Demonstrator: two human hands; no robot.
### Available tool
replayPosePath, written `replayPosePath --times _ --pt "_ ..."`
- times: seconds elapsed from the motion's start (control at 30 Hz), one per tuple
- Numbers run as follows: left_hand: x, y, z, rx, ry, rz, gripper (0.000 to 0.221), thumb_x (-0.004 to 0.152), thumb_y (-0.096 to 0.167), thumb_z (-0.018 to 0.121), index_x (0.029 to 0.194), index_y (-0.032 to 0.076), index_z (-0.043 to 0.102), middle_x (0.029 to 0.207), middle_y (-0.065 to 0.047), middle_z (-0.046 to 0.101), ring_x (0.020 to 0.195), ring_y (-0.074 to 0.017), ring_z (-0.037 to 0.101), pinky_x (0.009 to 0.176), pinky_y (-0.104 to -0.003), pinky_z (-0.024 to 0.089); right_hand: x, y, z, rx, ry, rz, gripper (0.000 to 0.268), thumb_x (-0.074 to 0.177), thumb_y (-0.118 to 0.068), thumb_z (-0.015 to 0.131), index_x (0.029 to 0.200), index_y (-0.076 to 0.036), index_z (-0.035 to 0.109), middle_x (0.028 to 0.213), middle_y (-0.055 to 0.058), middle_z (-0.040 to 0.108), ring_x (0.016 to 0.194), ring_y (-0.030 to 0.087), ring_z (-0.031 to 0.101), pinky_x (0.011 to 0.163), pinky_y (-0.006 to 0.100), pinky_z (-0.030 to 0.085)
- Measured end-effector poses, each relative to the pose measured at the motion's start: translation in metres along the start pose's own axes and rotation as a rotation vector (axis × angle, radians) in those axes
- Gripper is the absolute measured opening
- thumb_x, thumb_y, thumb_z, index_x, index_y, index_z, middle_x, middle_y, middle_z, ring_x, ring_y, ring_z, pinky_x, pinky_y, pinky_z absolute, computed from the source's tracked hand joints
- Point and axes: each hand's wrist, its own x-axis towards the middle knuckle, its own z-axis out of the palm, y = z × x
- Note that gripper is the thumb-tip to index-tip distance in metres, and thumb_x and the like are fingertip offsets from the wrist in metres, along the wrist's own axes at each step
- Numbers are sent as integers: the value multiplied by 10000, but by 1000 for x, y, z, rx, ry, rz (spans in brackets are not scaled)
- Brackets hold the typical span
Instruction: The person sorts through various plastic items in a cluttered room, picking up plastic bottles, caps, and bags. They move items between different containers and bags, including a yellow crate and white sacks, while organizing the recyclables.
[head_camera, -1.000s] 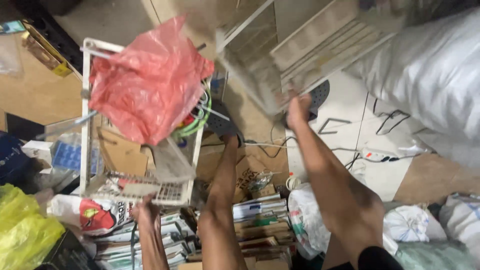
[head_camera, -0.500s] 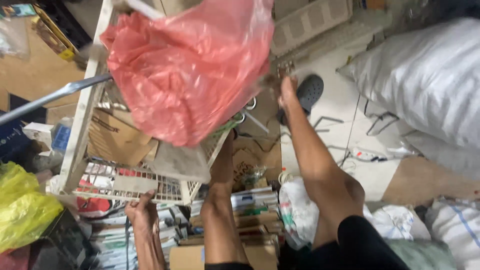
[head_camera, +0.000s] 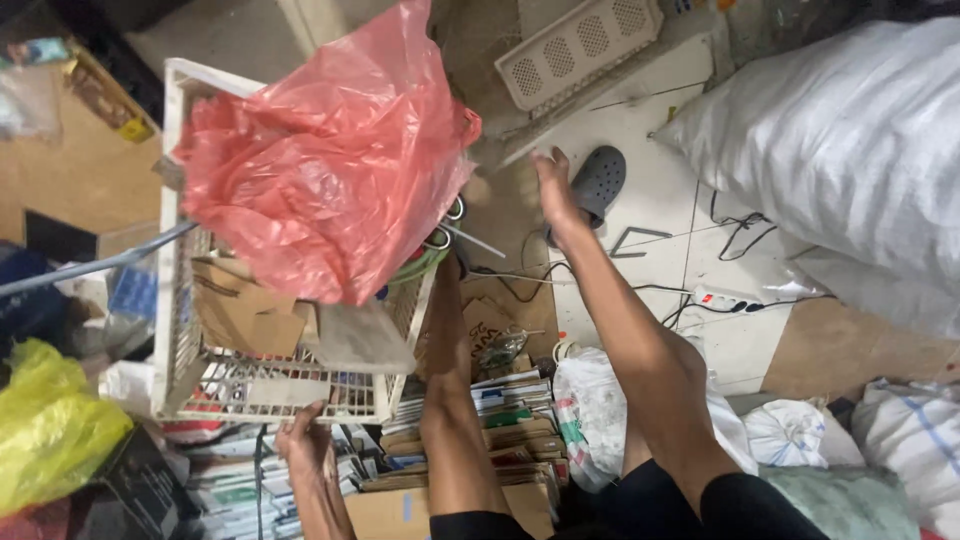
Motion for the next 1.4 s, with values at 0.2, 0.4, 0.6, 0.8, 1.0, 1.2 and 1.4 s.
replayPosePath --times 0.2,0.4,0.6,0.8,1.0,1.2,1.4 --pt "56 -90 -115 39 16 5 411 783 -94 760 799 159 436 665 43 470 553 -87 436 627 -298 474 -50 -46 99 -243 -548 -351 650 1013 -405 530 1544 -52 404 1462 163 577 1265 272 578 1063 431 473" --pt "74 -140 -148 39 148 24 518 748 -68 769 721 211 334 644 87 383 497 -70 325 464 -297 290 -47 -53 153 -355 -702 -503 681 919 -298 741 1490 -45 469 1425 130 581 1237 242 584 967 400 529" --pt "28 -103 -118 78 173 -82 464 783 5 786 700 196 371 594 69 361 461 -83 296 432 -301 267 -127 -107 123 -646 -630 -166 562 886 -303 805 1330 -12 619 1222 147 757 1067 234 729 963 343 601" --pt "23 -32 -25 508 51 98 149 875 102 761 881 3 651 678 -17 526 537 -139 414 480 -350 314 -141 -146 30 -484 -286 -421 619 835 -170 807 1366 -5 536 1268 107 680 1121 198 667 954 359 557" --pt "60 1 170 533 -326 215 175 917 198 693 991 40 697 745 -1 609 635 -99 498 552 -304 401 -113 -190 -104 -405 28 -562 551 885 -130 742 1379 3 537 1306 107 653 1173 206 639 1011 336 494" --pt "115 -38 329 686 -476 425 414 971 432 703 966 20 735 808 -19 702 742 -131 586 675 -347 497 -49 -192 -196 -446 91 -639 390 983 -131 674 1341 23 643 1310 118 701 1203 224 655 1051 344 495" --pt "132 -111 379 777 -445 610 599 1050 516 463 1370 14 525 1279 -317 633 1217 -491 587 1018 -523 464 46 -126 -271 -94 30 -561 352 1110 -201 605 1383 20 581 1238 113 619 1109 222 583 948 339 450"
